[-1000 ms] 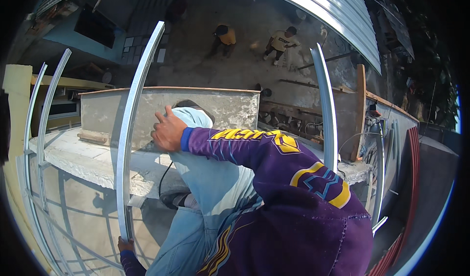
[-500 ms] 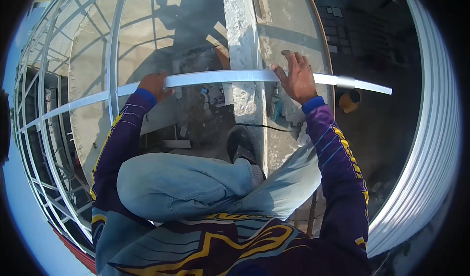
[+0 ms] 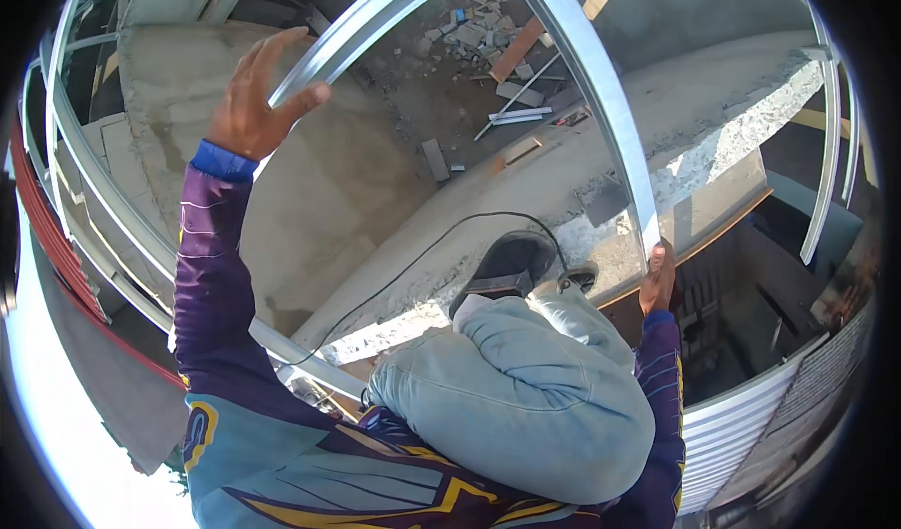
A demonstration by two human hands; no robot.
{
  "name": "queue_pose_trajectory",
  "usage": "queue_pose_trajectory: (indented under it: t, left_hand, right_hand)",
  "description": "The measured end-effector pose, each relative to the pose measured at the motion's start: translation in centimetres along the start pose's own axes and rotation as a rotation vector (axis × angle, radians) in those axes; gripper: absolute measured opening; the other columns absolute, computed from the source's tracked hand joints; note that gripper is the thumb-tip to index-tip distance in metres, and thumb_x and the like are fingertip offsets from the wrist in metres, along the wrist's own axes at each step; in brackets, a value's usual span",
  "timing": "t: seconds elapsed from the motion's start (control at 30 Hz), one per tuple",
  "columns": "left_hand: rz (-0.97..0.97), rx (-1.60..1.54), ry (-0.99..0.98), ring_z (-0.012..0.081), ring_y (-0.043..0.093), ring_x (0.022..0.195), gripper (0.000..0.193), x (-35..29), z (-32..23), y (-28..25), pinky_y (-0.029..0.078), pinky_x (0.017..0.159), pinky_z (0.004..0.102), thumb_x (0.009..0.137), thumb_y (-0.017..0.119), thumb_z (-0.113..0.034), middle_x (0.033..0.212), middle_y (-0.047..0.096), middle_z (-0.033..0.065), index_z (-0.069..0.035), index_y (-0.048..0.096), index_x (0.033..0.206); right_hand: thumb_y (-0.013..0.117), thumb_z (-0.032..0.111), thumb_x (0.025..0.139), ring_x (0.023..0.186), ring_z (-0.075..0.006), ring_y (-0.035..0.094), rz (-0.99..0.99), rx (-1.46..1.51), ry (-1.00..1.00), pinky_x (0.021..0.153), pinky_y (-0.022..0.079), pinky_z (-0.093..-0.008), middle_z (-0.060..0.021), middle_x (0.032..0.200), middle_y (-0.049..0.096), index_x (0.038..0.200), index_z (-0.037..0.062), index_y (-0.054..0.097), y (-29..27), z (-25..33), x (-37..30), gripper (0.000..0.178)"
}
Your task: Installing metal framing for a roof using a power drill.
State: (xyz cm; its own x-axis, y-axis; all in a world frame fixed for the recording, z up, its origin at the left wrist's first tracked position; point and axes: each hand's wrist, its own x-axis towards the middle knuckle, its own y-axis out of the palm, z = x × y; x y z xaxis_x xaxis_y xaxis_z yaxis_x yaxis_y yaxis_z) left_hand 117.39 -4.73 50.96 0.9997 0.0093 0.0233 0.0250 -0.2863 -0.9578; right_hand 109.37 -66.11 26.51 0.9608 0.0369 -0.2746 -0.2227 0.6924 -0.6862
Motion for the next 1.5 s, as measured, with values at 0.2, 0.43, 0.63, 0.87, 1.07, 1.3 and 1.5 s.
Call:
queue_pose_trajectory:
  t: [0.2, 0.43, 0.63, 0.87, 1.07, 1.3, 1.5]
  left_hand:
    - [-0.031, -0.254, -0.213, 0.0308, 0.069, 0.085, 0.059, -5.9, 2.9, 0.9, 0.054, 0.077, 0.0393, 0.088, 0.072, -0.051, 0.1, 0.069, 0.0172, -0.001, 0.064, 0.118]
    - [-0.017, -0.203, -0.209, 0.032, 0.071, 0.078, 0.054, -5.2, 2.4, 2.0, 0.054, 0.073, 0.0381, 0.088, 0.074, -0.046, 0.088, 0.071, 0.0179, -0.002, 0.064, 0.117]
    - [-0.044, -0.209, -0.218, 0.033, 0.071, 0.08, 0.045, -5.2, 2.3, 1.8, 0.054, 0.074, 0.0383, 0.089, 0.073, -0.038, 0.09, 0.072, 0.017, -0.004, 0.064, 0.117]
    - [-0.109, -0.189, -0.224, 0.0344, 0.072, 0.085, 0.045, -5.4, 2.7, 2.5, 0.055, 0.077, 0.0395, 0.088, 0.074, -0.039, 0.093, 0.073, 0.0166, -0.006, 0.065, 0.117]
    - [-0.081, -0.187, -0.262, 0.0308, 0.071, 0.091, 0.055, -5.8, 3.0, 2.6, 0.053, 0.084, 0.0359, 0.087, 0.075, -0.045, 0.098, 0.072, 0.0162, -0.004, 0.064, 0.121]
    - [-0.59, -0.291, -0.162, 0.0308, 0.066, 0.103, 0.038, -12.0, -3.1, 2.8, 0.05, 0.091, 0.0382, 0.085, 0.077, -0.022, 0.108, 0.069, 0.0151, 0.0, 0.063, 0.113]
    - [-0.006, -1.341, -0.401, 0.0381, 0.052, 0.122, 0.067, -25.8, -19.6, 8.3, 0.039, 0.105, 0.0471, 0.09, 0.067, -0.048, 0.127, 0.056, 0.0213, 0.001, 0.052, 0.133]
  right_hand:
    - [0.03, 0.079, 0.094, 0.118, -0.0309, 0.051, 0.112, 0.025, 0.151, 0.104, 0.038, -0.0406, -0.0183, 0.125, 0.054, 0.14, -0.0037, 0.045, -1.5, -2.4, 0.0, 0.096]
    - [0.034, 0.071, 0.098, 0.122, -0.0353, 0.051, -0.234, 0.065, 0.007, 0.106, 0.038, -0.046, -0.0224, 0.132, 0.051, 0.138, -0.0047, 0.046, -0.9, 8.3, 4.3, 0.087]
    - [0.05, 0.047, 0.102, 0.126, -0.0355, 0.048, -0.174, -0.103, -0.464, 0.106, 0.038, -0.0473, -0.0221, 0.136, 0.049, 0.14, -0.0029, 0.044, 0.3, 19.8, 10.8, 0.064]
    - [0.08, 0.043, 0.081, 0.117, -0.0311, 0.058, -0.007, -0.008, -0.411, 0.099, 0.045, -0.0435, -0.0197, 0.128, 0.059, 0.139, -0.001, 0.045, 4.4, 28.3, 15.2, 0.08]
    - [0.076, 0.026, 0.081, 0.079, -0.0173, 0.062, 0.325, -0.034, -0.13, 0.076, 0.049, -0.0329, -0.0094, 0.088, 0.068, 0.106, -0.0018, 0.065, 2.7, 27.6, 16.9, 0.039]
    - [0.078, 0.03, 0.081, 0.075, -0.0146, 0.059, 0.293, -0.089, -0.14, 0.073, 0.047, -0.0324, -0.0061, 0.084, 0.067, 0.097, -0.0021, 0.068, 3.9, 25.3, 18.1, 0.037]
    - [0.08, 0.042, 0.081, 0.084, -0.0141, 0.058, 0.246, -0.189, -0.156, 0.079, 0.046, -0.0314, -0.0033, 0.092, 0.066, 0.105, -0.0005, 0.07, 1.8, 21.4, 22.8, 0.05]
